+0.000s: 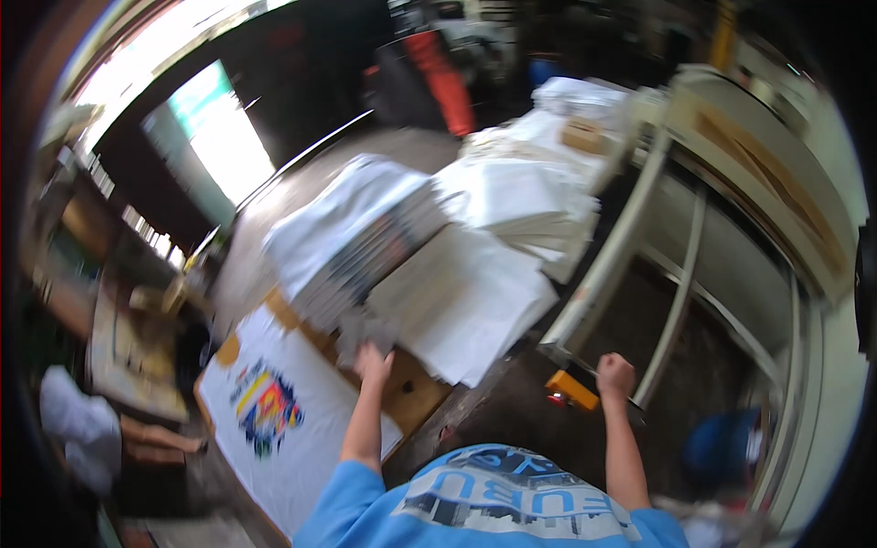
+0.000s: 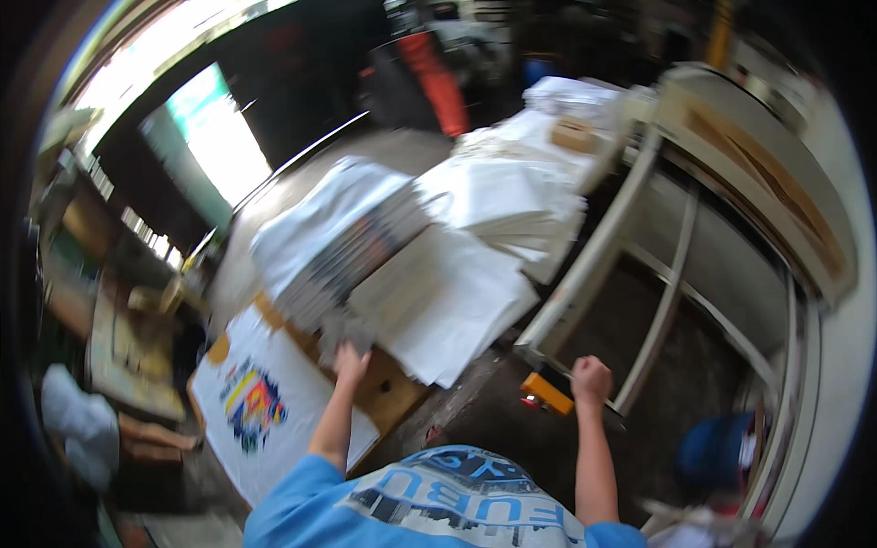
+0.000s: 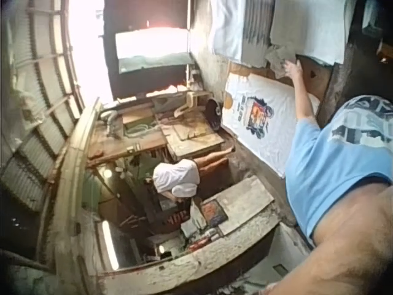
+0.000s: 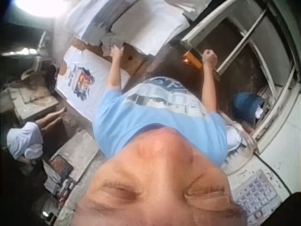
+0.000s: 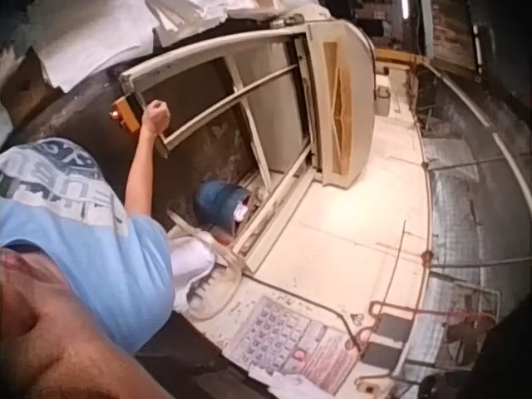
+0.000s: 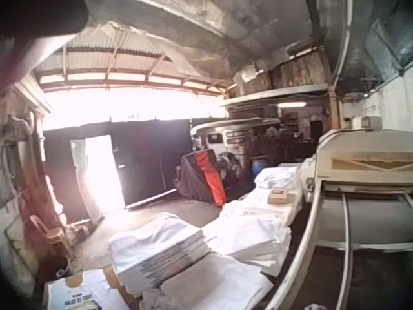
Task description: The recorder is preparing t-shirts and transfer sheets and loading them into a printing press.
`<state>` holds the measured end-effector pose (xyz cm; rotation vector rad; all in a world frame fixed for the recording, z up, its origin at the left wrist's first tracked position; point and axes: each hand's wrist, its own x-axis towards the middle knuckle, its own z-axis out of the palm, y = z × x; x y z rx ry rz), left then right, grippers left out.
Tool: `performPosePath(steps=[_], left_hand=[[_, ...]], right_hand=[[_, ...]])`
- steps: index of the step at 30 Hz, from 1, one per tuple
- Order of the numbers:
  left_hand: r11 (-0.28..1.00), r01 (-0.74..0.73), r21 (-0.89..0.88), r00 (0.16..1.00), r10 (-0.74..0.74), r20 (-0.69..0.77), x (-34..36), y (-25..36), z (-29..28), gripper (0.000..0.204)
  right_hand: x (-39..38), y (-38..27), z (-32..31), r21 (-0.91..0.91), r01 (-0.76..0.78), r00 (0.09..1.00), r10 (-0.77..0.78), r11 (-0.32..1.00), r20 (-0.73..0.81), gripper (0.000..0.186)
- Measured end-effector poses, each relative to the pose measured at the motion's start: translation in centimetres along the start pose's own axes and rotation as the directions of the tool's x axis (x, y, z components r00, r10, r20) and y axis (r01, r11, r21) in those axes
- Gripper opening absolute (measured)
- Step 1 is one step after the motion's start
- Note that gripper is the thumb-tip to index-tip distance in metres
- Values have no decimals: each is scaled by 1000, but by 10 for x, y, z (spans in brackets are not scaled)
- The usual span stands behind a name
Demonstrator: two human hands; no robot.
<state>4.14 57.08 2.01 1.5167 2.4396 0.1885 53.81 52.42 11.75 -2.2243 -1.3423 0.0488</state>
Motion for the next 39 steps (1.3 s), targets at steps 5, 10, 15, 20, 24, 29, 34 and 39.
performPosePath(steps=[5,10,15,20,24,29,34,39], left_hand=[[997,33,69,995,-39,87,-41,-2,39,80],[994,11,109,985,-29,167,-51,1,41,74],[946,-261,191,963,241,120,-64,-58,71,56],[756,-610,235,782,527,335,-47,43,111,54],[619,-774,135,608,665,434,-96,150,164,52],[420,-906,-46,346,800,490,-187,285,231,50],[208,-963,-174,89,849,520,-262,370,265,48],[3,-973,-233,-137,801,583,-281,390,281,46]], right_hand=[[-1,-11,0,45,-10,999,7,999,52,24],[-3,14,-4,146,11,1000,-13,989,16,25],[-1,2,5,356,175,975,-211,918,66,30],[-34,63,-9,170,411,911,-400,895,-96,21],[-85,91,-59,313,485,867,-403,816,-292,21],[-149,169,-103,449,98,990,-40,888,-138,19],[-225,286,-187,219,-261,894,321,940,-314,10],[-333,335,-239,274,-608,421,595,745,-685,13]])
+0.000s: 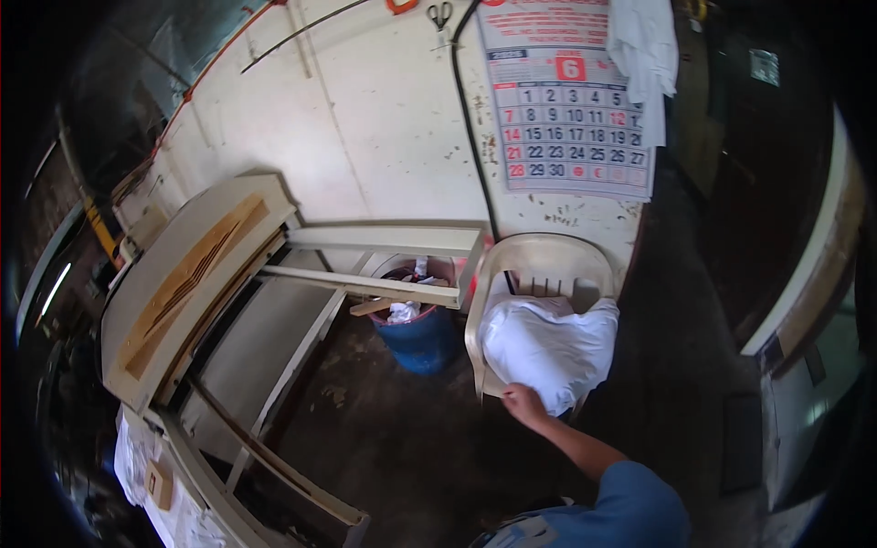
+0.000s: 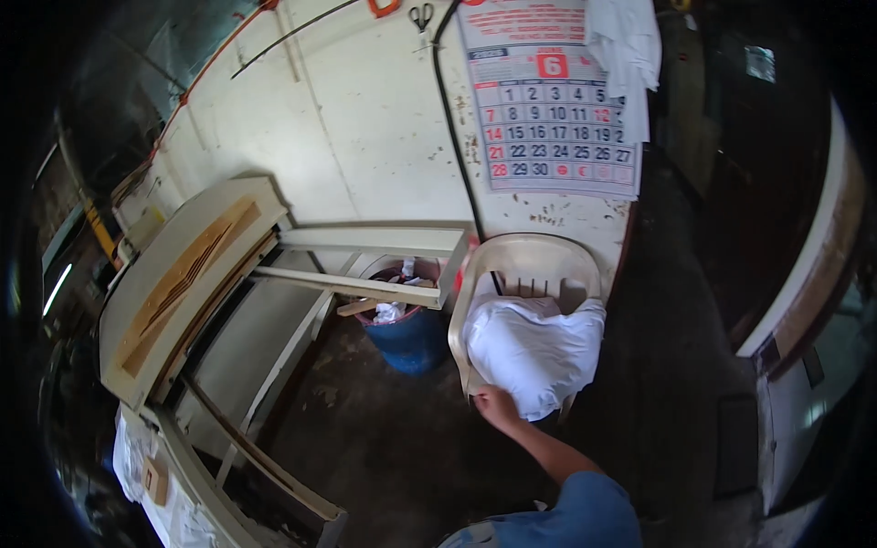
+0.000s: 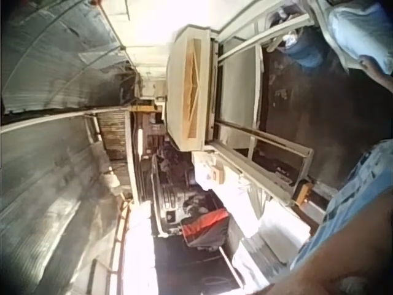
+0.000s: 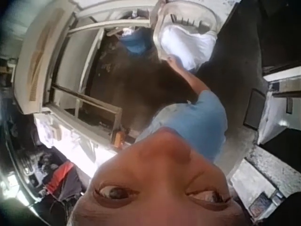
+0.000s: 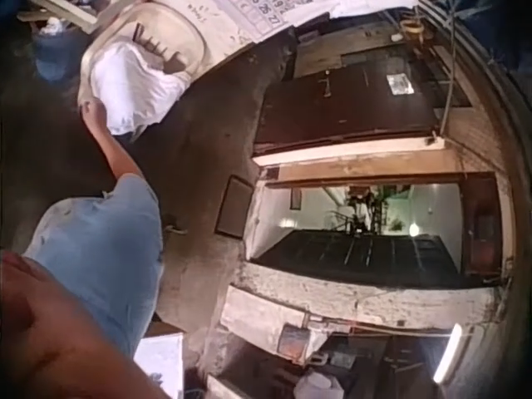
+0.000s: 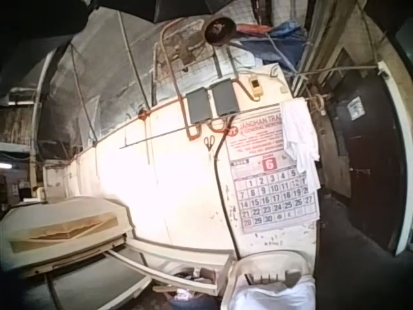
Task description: The recorder is preparing t-shirts and transfer sheets and loading them into a printing press.
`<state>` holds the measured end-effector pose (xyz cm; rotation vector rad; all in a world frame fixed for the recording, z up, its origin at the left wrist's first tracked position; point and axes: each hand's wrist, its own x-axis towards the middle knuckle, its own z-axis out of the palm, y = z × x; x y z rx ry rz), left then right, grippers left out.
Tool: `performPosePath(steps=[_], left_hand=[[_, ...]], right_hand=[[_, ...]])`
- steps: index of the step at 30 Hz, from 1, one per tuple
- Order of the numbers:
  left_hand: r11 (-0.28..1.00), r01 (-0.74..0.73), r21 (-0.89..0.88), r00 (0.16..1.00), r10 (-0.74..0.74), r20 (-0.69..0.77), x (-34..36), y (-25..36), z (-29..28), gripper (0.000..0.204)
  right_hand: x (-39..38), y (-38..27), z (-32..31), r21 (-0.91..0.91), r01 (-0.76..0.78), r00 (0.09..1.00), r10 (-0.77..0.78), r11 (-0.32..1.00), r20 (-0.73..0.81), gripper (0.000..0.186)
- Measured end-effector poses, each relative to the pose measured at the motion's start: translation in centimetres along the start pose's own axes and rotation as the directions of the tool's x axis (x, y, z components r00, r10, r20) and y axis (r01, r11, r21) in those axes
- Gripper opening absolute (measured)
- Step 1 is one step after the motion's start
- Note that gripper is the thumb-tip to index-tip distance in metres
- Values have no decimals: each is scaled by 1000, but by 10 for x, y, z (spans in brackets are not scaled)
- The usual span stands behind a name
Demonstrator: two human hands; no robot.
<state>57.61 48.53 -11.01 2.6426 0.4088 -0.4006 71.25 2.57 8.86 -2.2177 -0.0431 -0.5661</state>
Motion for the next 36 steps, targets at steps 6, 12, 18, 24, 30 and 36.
performPosePath(steps=[6,12,18,24,30,36], left_hand=[[992,-127,2,978,125,166,-13,3,49,44],[844,188,-503,977,-110,180,-113,-32,95,33],[894,303,-331,876,-125,465,-179,26,95,35],[996,6,-85,865,37,500,-242,-10,131,29],[934,113,338,865,-260,428,-247,43,157,27],[963,221,152,911,-260,320,-215,208,181,27]], right_hand=[[-112,57,-67,-455,-301,904,403,838,145,18],[-202,54,-51,-547,154,216,512,823,831,26],[-157,100,-59,-492,-51,472,455,869,755,18],[-141,160,-39,-481,62,354,431,875,830,22],[-74,239,-45,-391,148,137,373,908,918,24],[18,310,-112,-415,-65,703,337,908,626,30]])
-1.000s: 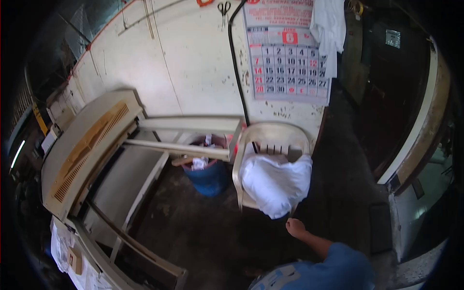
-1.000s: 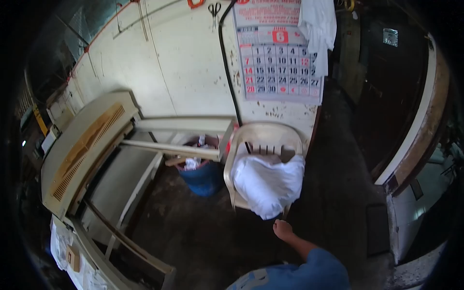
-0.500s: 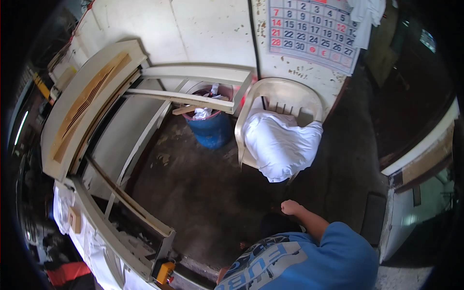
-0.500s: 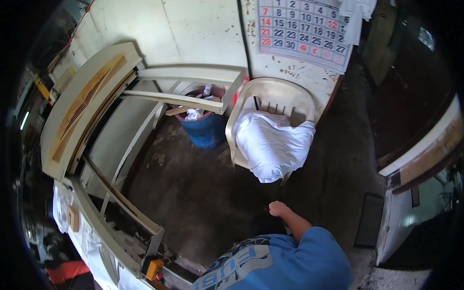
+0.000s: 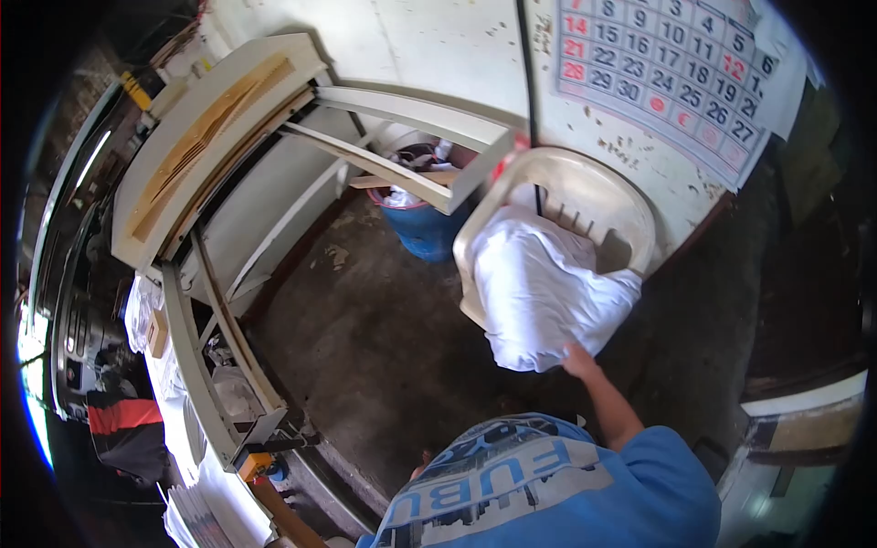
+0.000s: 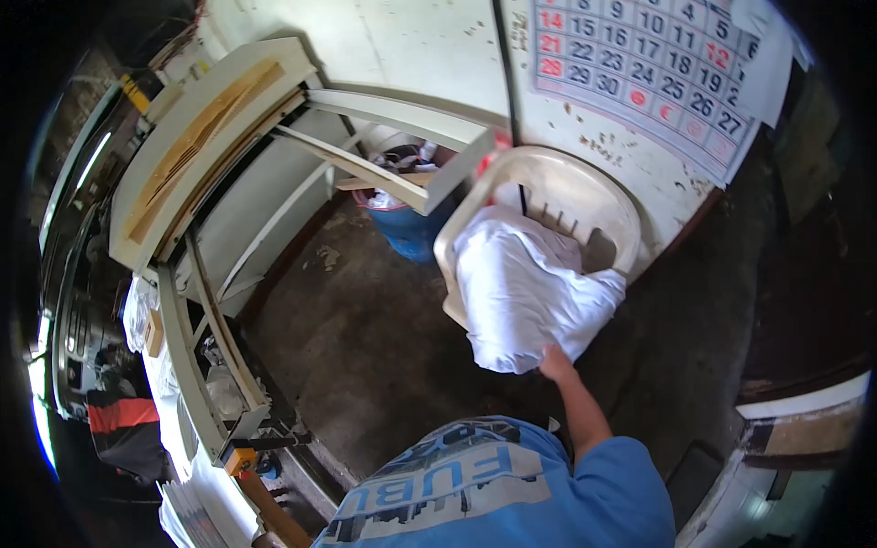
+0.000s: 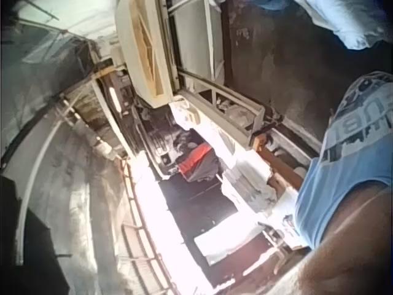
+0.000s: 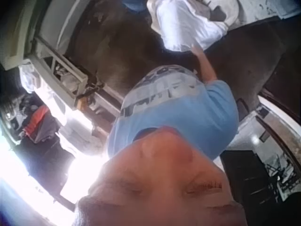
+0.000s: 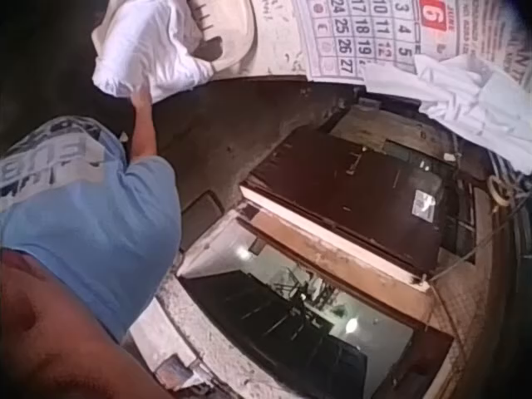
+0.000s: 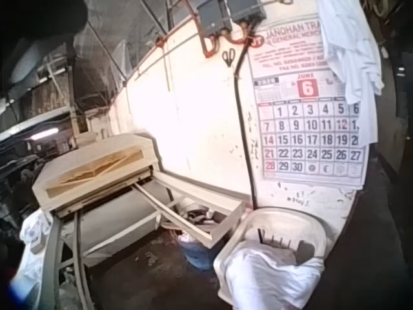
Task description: The recorder is preparing t-shirts and transfer sheets and loading them into a printing press.
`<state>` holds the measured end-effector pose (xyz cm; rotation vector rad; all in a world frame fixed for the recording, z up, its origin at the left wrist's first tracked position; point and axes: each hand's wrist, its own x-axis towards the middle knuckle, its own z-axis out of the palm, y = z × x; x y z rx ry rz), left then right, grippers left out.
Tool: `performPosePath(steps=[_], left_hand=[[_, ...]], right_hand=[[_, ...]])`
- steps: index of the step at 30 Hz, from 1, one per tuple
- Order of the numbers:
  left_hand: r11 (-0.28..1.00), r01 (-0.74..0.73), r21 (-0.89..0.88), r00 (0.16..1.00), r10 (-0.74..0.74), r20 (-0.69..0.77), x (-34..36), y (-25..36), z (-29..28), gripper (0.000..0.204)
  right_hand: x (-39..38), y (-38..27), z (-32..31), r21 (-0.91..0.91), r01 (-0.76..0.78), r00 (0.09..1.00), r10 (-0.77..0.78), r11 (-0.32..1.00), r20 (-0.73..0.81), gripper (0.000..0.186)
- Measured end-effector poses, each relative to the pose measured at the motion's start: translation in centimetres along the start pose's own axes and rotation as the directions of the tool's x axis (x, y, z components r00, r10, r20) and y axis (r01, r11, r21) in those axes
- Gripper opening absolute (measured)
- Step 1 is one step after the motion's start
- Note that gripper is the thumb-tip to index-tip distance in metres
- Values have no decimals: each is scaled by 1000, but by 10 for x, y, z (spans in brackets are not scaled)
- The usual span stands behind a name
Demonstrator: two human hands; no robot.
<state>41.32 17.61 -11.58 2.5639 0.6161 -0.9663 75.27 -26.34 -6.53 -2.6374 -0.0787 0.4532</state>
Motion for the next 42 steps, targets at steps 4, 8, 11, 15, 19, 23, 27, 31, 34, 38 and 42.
performPosePath(steps=[4,8,11,15,19,23,27,31,34,38,42], left_hand=[[946,-226,-234,971,200,-130,35,132,-89,29],[550,58,-833,988,90,128,62,167,-130,32],[796,-178,-579,981,188,-43,66,164,-138,32],[920,-212,-330,966,247,68,40,143,-128,33],[961,30,-275,994,1,112,-76,196,-182,33],[951,16,-308,995,16,99,-58,128,-114,33],[934,-18,-356,995,52,88,-19,120,-58,33],[933,-33,-360,995,63,71,10,158,-64,33],[913,19,-408,999,-6,32,-3,156,-59,31],[962,-53,-267,997,68,48,17,152,-34,30],[918,-128,-375,992,121,-42,58,209,-66,29]], right_hand=[[17,76,-53,384,-352,814,482,854,-324,32],[26,130,-78,461,-304,685,528,834,-502,37],[41,136,-73,507,-186,705,473,842,-528,37],[52,102,-49,394,-165,737,379,904,-560,33],[50,115,-47,466,-246,754,470,850,-459,29],[38,91,-70,343,-354,843,456,870,-285,34],[39,97,-67,339,-441,780,541,831,-315,43],[49,97,-66,295,-503,777,575,812,-257,66],[60,92,-59,208,-413,853,457,887,-254,49],[91,163,-27,347,-459,856,511,818,-72,53],[141,290,9,-189,-828,538,651,528,-536,58]])
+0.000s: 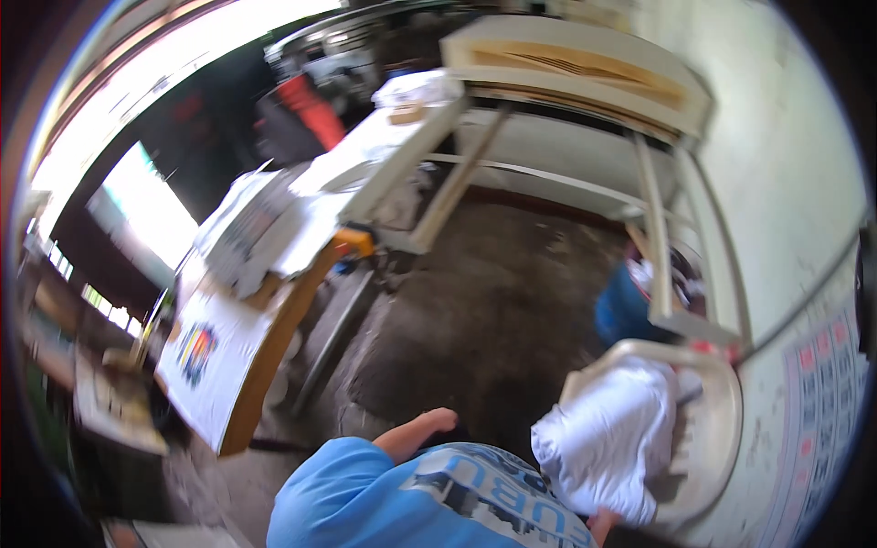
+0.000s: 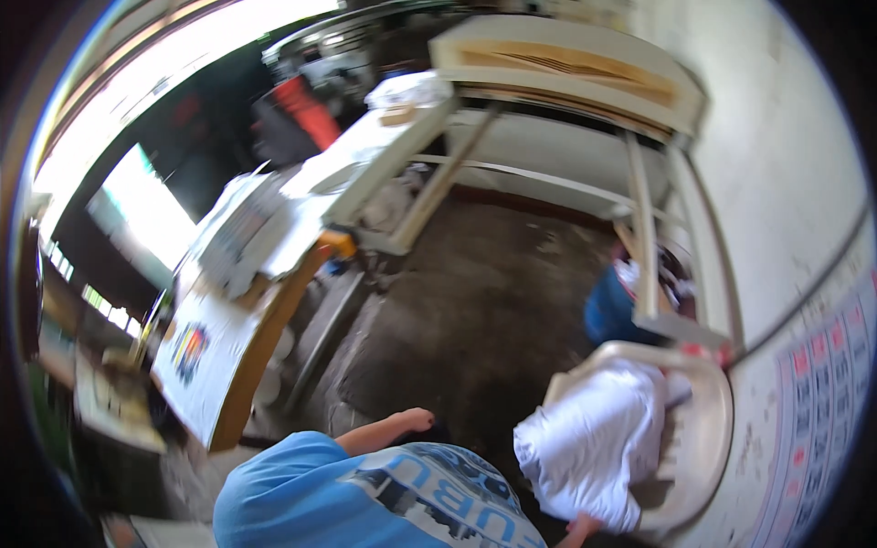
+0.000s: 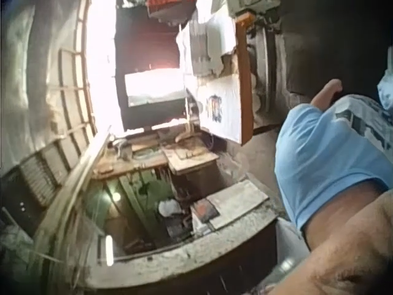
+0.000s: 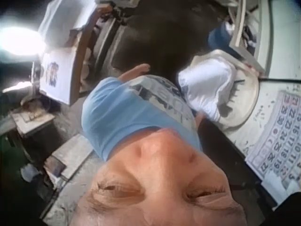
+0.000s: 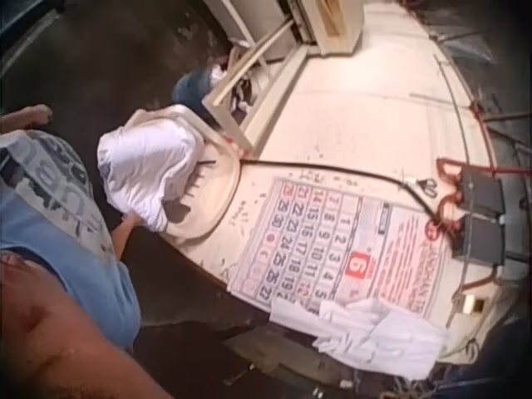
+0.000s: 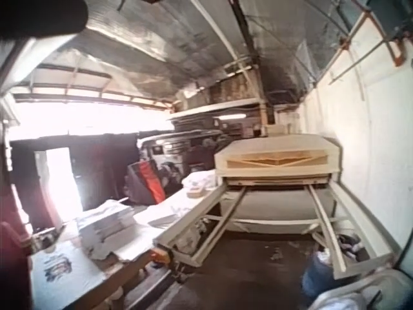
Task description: The recorder is preparing t-shirts and transfer sheets and loading them into a printing press.
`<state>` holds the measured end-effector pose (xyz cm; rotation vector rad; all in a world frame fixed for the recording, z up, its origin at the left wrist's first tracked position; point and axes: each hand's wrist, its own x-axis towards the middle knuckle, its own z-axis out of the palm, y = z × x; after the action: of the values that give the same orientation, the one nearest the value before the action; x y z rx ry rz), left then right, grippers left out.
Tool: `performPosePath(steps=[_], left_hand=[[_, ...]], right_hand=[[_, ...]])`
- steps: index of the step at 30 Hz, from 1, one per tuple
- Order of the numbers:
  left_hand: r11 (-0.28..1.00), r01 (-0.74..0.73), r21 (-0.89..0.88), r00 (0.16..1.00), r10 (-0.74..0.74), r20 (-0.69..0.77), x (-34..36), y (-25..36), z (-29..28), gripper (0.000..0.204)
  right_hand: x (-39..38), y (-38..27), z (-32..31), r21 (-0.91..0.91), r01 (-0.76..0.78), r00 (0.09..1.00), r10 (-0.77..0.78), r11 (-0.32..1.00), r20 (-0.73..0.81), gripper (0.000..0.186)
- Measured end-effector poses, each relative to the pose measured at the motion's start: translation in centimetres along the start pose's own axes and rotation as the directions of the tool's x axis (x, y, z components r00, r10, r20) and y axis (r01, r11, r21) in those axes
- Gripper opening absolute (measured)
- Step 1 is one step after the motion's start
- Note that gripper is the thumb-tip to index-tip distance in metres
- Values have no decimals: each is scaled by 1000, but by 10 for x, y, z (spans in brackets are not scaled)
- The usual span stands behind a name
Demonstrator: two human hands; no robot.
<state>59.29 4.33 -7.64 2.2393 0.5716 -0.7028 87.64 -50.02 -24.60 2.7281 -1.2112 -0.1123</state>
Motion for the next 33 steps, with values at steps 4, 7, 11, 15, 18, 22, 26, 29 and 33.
performPosePath(steps=[4,7,11,15,18,22,26,29,33], left_hand=[[936,316,-154,916,-343,-206,-66,-12,33,28],[921,327,-213,904,-370,-213,-75,-27,45,29],[895,393,-210,901,-420,-106,-91,-55,65,27],[815,487,-315,851,-523,-38,-126,-66,91,26],[842,453,-291,866,-494,-82,-146,-71,114,26],[813,422,-402,850,-509,-138,-167,-75,141,25],[743,414,-526,806,-568,-169,-203,-68,161,25],[663,457,-593,751,-645,-142,-238,-66,187,26],[581,521,-625,685,-721,-100,-287,-56,221,27]], right_hand=[[-120,-123,-53,-2,516,856,-515,857,35,57],[-134,-147,-78,-18,674,738,-674,739,-30,56],[-143,-164,-97,-53,808,579,-808,586,-104,54],[-164,-190,-111,-95,911,383,-907,402,-173,53],[-209,-213,-125,-132,971,168,-964,198,-208,52],[-287,-217,-125,-193,971,-178,-962,-138,-208,51],[-338,-213,-111,-254,871,-473,-859,-421,-198,50],[-357,-205,-100,-291,766,-633,-752,-573,-187,49],[-369,-187,-83,-327,626,-776,-607,-708,-171,48]])
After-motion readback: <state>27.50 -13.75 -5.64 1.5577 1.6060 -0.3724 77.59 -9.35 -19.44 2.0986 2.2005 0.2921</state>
